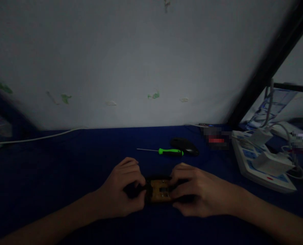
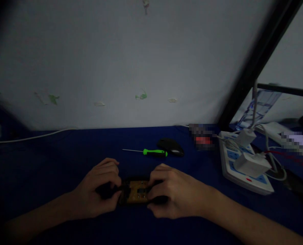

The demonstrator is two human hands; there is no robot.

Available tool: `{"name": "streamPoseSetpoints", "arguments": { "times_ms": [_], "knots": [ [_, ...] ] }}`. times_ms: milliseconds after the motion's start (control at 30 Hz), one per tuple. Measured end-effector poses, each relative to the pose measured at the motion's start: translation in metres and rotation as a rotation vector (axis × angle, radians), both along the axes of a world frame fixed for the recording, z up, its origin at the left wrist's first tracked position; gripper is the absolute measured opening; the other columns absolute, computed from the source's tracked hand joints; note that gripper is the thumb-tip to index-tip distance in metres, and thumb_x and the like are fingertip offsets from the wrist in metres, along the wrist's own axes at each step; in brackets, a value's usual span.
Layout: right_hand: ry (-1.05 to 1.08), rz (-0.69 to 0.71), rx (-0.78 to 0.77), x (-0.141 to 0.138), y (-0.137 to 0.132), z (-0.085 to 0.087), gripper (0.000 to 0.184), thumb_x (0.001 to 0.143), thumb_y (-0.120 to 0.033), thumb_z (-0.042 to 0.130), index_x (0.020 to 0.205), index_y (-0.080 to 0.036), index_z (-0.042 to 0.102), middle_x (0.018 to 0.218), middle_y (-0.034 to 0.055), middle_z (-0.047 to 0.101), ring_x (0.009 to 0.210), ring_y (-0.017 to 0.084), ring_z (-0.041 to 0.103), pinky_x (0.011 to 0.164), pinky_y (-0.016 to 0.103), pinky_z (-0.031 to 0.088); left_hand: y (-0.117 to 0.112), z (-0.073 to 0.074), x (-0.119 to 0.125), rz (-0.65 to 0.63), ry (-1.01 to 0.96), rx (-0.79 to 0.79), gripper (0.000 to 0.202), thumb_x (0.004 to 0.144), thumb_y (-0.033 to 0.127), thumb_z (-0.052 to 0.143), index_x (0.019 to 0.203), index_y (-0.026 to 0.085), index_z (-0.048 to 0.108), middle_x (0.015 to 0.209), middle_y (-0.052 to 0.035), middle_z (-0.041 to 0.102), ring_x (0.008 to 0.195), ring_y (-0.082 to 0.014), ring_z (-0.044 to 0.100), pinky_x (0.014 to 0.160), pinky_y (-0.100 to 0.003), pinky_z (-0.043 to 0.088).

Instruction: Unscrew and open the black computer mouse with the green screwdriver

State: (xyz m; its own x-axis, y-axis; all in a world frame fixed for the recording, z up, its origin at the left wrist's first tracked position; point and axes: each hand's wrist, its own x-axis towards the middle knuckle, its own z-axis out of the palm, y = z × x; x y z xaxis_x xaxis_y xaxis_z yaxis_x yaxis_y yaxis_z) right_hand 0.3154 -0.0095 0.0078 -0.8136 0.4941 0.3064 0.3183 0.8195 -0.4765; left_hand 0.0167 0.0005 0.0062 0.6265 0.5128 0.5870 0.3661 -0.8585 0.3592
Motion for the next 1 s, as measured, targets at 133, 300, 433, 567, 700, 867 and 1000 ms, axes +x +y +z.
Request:
{"name": "streamPoseSetpoints", "arguments": {
  "times_ms": [133, 300, 433, 567, 700, 867, 1000],
  "knots": [
    [0.021, 0.012, 0.049, 0.000, 0.002, -0.002, 0.014, 0.095, -0.030, 0.076, 0.104, -0.022, 0.082, 0.111, 0.0060, 0.077, 0.107, 0.019, 0.072, 0.098, 0.037, 0.057, 0.006, 0.002, -0.004, 0.021, -0.043, 0.025, 0.008, 0.087, 0.014, 0.067, 0.086, 0.022, 0.067, 0.068, 0.0043, 0.061, 0.064, -0.0151, 0.060, 0.083, -0.040, 0.052],
    [-0.017, 0.032, 0.107, -0.002, 0.002, -0.001, 0.022, 0.101, -0.033, 0.069, 0.117, -0.022, 0.079, 0.122, 0.0066, 0.076, 0.123, 0.023, 0.068, 0.112, 0.042, 0.053, 0.011, 0.001, -0.006, 0.074, -0.045, 0.013, 0.007, 0.092, 0.015, 0.068, 0.090, 0.021, 0.071, 0.067, 0.0042, 0.061, 0.066, -0.0153, 0.061, 0.078, -0.037, 0.052],
    [-0.028, 0.053, 0.169, -0.006, -0.001, 0.002, 0.031, 0.103, -0.038, 0.067, 0.129, -0.022, 0.073, 0.138, 0.0086, 0.070, 0.136, 0.024, 0.062, 0.122, 0.045, 0.046, 0.011, -0.003, -0.006, 0.079, -0.063, -0.004, 0.007, 0.094, 0.015, 0.070, 0.094, 0.021, 0.072, 0.068, 0.0046, 0.060, 0.066, -0.0147, 0.061, 0.080, -0.038, 0.051],
    [0.032, 0.011, 0.219, -0.008, -0.003, 0.004, 0.047, 0.102, -0.040, 0.069, 0.143, -0.019, 0.064, 0.151, 0.0137, 0.062, 0.144, 0.024, 0.056, 0.124, 0.044, 0.046, 0.008, -0.004, -0.004, 0.054, -0.067, -0.003, 0.010, 0.095, 0.014, 0.070, 0.099, 0.022, 0.074, 0.068, 0.0043, 0.061, 0.067, -0.0151, 0.062, 0.078, -0.037, 0.050],
    [0.028, 0.016, 0.252, -0.011, -0.006, 0.005, 0.050, 0.103, -0.039, 0.068, 0.148, -0.019, 0.060, 0.152, 0.0137, 0.061, 0.147, 0.024, 0.053, 0.127, 0.044, 0.043, 0.003, -0.001, 0.000, 0.027, -0.072, 0.018, 0.013, 0.095, 0.013, 0.069, 0.102, 0.023, 0.076, 0.069, 0.0037, 0.064, 0.066, -0.0150, 0.062, 0.080, -0.038, 0.050],
    [-0.010, 0.042, 0.231, -0.016, -0.009, 0.009, 0.051, 0.103, -0.041, 0.067, 0.148, -0.016, 0.059, 0.147, 0.0134, 0.064, 0.142, 0.023, 0.057, 0.126, 0.043, 0.043, -0.001, 0.000, 0.002, -0.002, -0.062, 0.040, 0.012, 0.096, 0.012, 0.070, 0.101, 0.022, 0.075, 0.068, 0.0046, 0.062, 0.064, -0.0141, 0.060, 0.082, -0.039, 0.051],
    [0.009, 0.058, 0.185, -0.015, -0.008, 0.010, 0.055, 0.102, -0.040, 0.069, 0.150, -0.016, 0.058, 0.146, 0.0137, 0.064, 0.142, 0.024, 0.056, 0.127, 0.043, 0.043, 0.000, -0.003, 0.000, -0.007, -0.061, 0.042, 0.014, 0.096, 0.012, 0.071, 0.105, 0.021, 0.075, 0.071, 0.0044, 0.063, 0.067, -0.0146, 0.061, 0.084, -0.039, 0.050]
  ]
}}
